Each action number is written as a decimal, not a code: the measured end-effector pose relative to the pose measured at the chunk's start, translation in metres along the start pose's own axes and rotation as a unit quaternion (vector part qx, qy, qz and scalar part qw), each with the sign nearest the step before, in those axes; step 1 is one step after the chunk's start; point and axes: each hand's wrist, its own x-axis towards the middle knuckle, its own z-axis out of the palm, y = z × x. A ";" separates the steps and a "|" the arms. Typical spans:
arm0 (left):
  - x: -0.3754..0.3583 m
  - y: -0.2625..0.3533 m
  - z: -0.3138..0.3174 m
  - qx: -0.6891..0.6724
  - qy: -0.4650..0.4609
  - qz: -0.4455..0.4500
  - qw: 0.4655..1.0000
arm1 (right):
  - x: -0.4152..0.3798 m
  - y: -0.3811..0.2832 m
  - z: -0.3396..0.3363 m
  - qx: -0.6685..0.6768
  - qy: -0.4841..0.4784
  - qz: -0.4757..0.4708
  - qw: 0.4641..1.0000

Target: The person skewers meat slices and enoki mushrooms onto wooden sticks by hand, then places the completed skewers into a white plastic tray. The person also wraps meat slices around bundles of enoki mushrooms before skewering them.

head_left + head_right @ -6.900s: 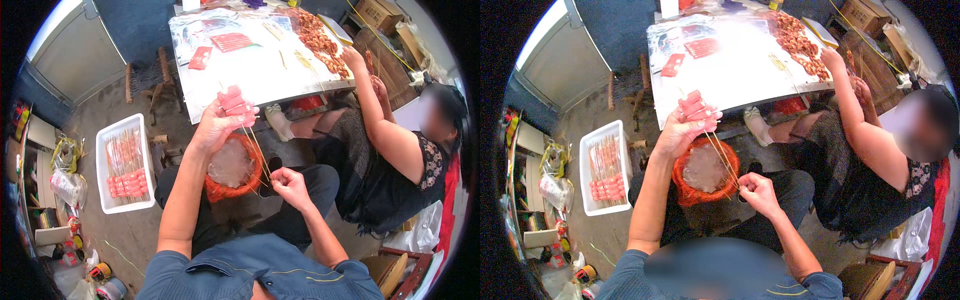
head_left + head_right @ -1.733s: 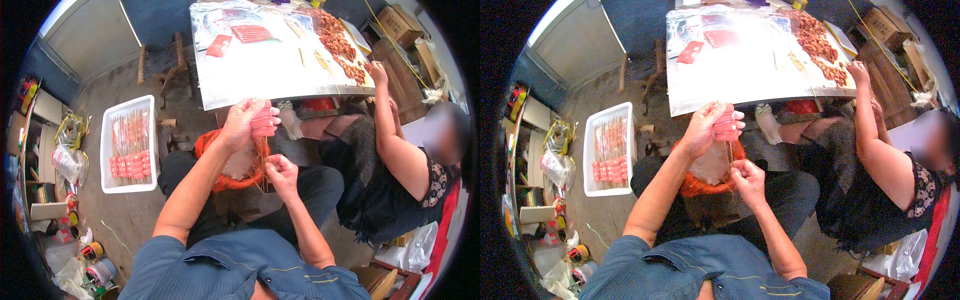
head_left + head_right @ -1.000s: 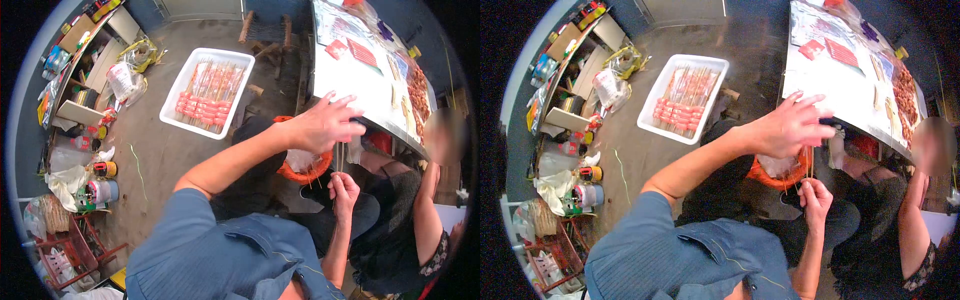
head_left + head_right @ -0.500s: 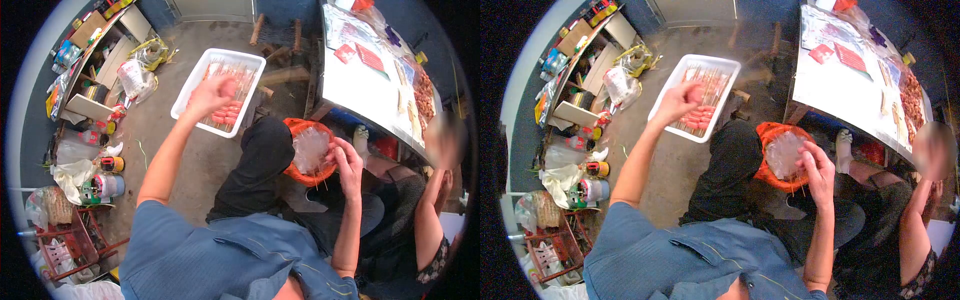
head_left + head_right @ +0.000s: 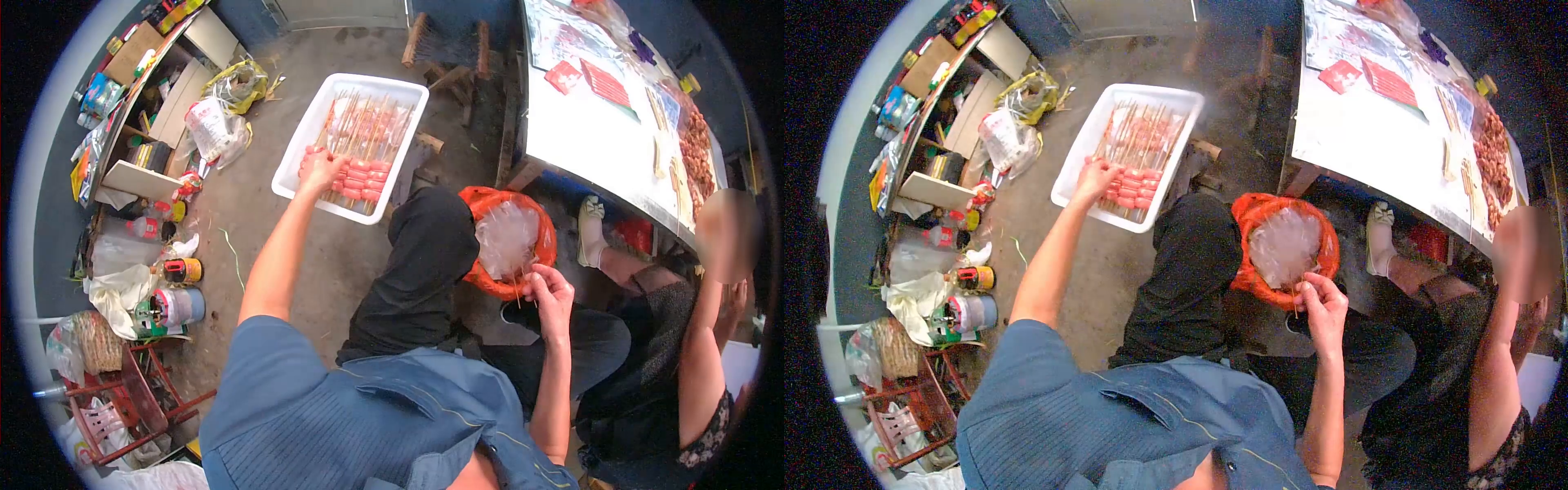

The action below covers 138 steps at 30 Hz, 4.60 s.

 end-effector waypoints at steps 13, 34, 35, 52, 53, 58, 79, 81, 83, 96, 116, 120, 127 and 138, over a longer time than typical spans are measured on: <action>0.002 -0.034 0.014 0.039 0.102 0.231 0.967 | 0.000 0.024 0.010 -0.026 0.021 0.011 0.999; -0.084 0.396 0.019 -0.624 -0.077 0.231 0.743 | 0.082 -0.106 -0.019 -0.136 0.081 -0.223 0.962; -0.080 0.396 0.024 -0.650 -0.079 0.189 0.732 | 0.097 -0.120 -0.020 -0.185 0.079 -0.224 0.954; -0.073 0.383 0.001 -0.730 -0.123 0.096 0.666 | 0.293 -0.187 -0.003 -0.517 0.050 -0.371 0.770; -0.074 0.383 0.000 -0.731 -0.128 0.095 0.664 | 0.294 -0.187 -0.005 -0.526 0.046 -0.394 0.752; -0.076 0.379 -0.001 -0.736 -0.130 0.095 0.658 | 0.293 -0.187 -0.011 -0.530 0.022 -0.445 0.721; -0.079 0.379 0.003 -0.735 -0.149 0.096 0.654 | 0.220 -0.183 -0.048 -0.538 0.055 -0.501 0.676; -0.080 0.380 0.005 -0.732 -0.149 0.102 0.657 | 0.193 -0.164 -0.050 -0.551 0.011 -0.505 0.665; -0.082 0.381 0.008 -0.728 -0.157 0.098 0.661 | 0.173 -0.152 -0.049 -0.547 0.008 -0.501 0.671; -0.096 0.403 0.023 -0.695 -0.197 0.104 0.683 | 0.146 -0.151 -0.109 -0.384 0.244 -0.303 0.838; -0.106 0.423 0.038 -0.643 -0.227 0.208 0.701 | 0.215 -0.173 -0.204 0.045 0.305 -0.030 0.951; -0.120 0.432 0.040 -0.612 -0.280 0.246 0.697 | 0.176 -0.183 -0.190 0.217 0.203 -0.094 0.950; -0.156 0.452 0.053 -0.603 -0.429 0.274 0.614 | 0.094 -0.200 -0.089 0.408 0.150 -0.017 0.900; -0.161 0.440 0.047 -0.630 -0.579 0.222 0.467 | 0.064 -0.132 -0.061 0.281 -0.054 0.011 0.958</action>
